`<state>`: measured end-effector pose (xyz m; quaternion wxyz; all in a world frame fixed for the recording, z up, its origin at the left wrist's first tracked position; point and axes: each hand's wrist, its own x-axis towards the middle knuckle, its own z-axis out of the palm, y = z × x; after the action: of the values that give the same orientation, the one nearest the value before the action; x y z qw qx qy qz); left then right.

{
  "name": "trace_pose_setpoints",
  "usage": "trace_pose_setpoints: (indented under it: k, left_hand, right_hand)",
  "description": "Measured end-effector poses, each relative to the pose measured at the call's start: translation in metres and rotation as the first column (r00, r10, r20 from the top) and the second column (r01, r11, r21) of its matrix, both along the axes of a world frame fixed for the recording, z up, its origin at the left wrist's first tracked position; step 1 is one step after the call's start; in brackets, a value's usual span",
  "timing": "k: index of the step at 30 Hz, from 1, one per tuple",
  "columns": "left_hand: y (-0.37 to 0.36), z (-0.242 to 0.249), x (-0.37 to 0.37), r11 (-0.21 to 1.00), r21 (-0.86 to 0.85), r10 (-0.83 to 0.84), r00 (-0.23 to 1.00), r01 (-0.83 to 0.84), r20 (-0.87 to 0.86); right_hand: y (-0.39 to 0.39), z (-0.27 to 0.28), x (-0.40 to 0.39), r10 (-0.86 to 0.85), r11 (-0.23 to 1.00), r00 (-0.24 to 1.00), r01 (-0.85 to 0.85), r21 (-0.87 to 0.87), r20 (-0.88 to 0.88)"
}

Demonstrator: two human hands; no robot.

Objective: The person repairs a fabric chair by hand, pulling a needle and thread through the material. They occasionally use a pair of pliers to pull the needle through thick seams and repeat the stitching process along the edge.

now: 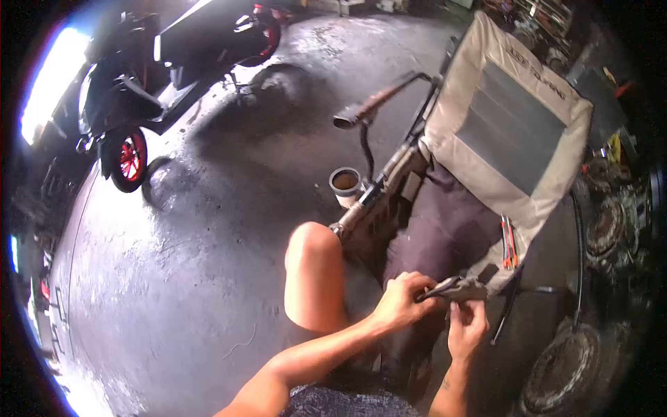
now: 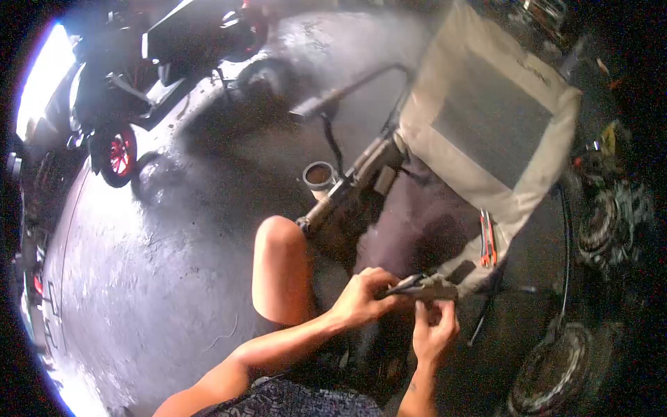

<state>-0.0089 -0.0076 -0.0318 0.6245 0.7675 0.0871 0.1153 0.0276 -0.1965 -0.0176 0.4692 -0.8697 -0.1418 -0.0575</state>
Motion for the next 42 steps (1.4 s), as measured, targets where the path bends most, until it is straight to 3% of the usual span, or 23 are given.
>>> trace_pose_setpoints:
  k: [2, 3, 4, 6, 7, 11, 14, 20, 23, 26, 29, 39, 42]
  left_hand:
    - [-0.005, 0.0, -0.002, 0.998, 0.058, 0.035, 0.998, -0.038, 0.049]
    - [-0.006, -0.001, -0.004, 0.999, 0.014, 0.05, 0.999, -0.05, -0.02]
    - [-0.008, -0.005, -0.004, 0.993, 0.089, 0.077, 0.997, -0.077, 0.0]
    - [-0.008, 0.001, -0.006, 0.999, 0.017, 0.038, 0.998, -0.037, -0.041]
    - [-0.008, 0.0, -0.007, 0.999, 0.033, 0.033, 0.999, -0.032, -0.017]
    - [-0.008, 0.013, -0.007, 0.999, -0.008, -0.034, 0.989, 0.033, -0.142]
    - [-0.008, 0.014, -0.005, 0.997, 0.059, -0.045, 0.99, 0.053, -0.136]
    - [-0.011, 0.016, -0.006, 0.999, 0.034, -0.026, 0.988, 0.032, -0.155]
    - [-0.009, 0.016, -0.008, 0.995, 0.07, -0.061, 0.99, 0.07, -0.129]
    - [-0.009, 0.013, -0.011, 0.99, 0.103, -0.08, 0.99, 0.092, -0.114]
    - [-0.011, 0.009, -0.013, 0.991, 0.106, -0.074, 0.993, 0.083, -0.088]
    - [-0.019, -0.001, -0.018, 0.985, 0.174, 0.013, 0.996, 0.003, -0.09]
    - [-0.019, 0.0, -0.019, 0.982, 0.187, 0.007, 0.999, 0.001, -0.041]
  right_hand:
    - [-0.001, 0.001, 0.001, -0.026, 0.995, 0.999, 0.022, -0.101, -0.039]
    - [-0.007, -0.01, 0.0, -0.096, 0.995, 0.937, 0.082, -0.057, -0.335]
    - [0.005, 0.019, -0.006, -0.13, 0.982, 0.767, 0.186, 0.023, -0.628]
    - [-0.001, -0.005, -0.011, 0.04, 0.894, 0.641, 0.319, 0.313, -0.766]
    - [-0.007, -0.014, -0.009, 0.109, 0.865, 0.576, 0.346, 0.362, -0.81]
    - [0.006, -0.016, -0.015, 0.175, 0.785, 0.69, 0.333, 0.522, -0.703]
    - [0.006, -0.013, -0.016, 0.157, 0.793, 0.633, 0.377, 0.479, -0.758]
    - [0.009, -0.018, -0.017, 0.126, 0.818, 0.681, 0.34, 0.464, -0.721]
    - [0.003, -0.004, -0.017, 0.242, 0.748, 0.613, 0.376, 0.547, -0.752]
    - [0.004, -0.01, -0.019, 0.189, 0.774, 0.626, 0.379, 0.507, -0.757]
    - [0.001, -0.027, -0.023, 0.226, 0.713, 0.64, 0.405, 0.573, -0.734]
    - [0.011, -0.027, -0.029, 0.092, 0.804, 0.712, 0.359, 0.474, -0.697]
    - [0.008, -0.031, -0.028, 0.148, 0.796, 0.733, 0.31, 0.519, -0.664]
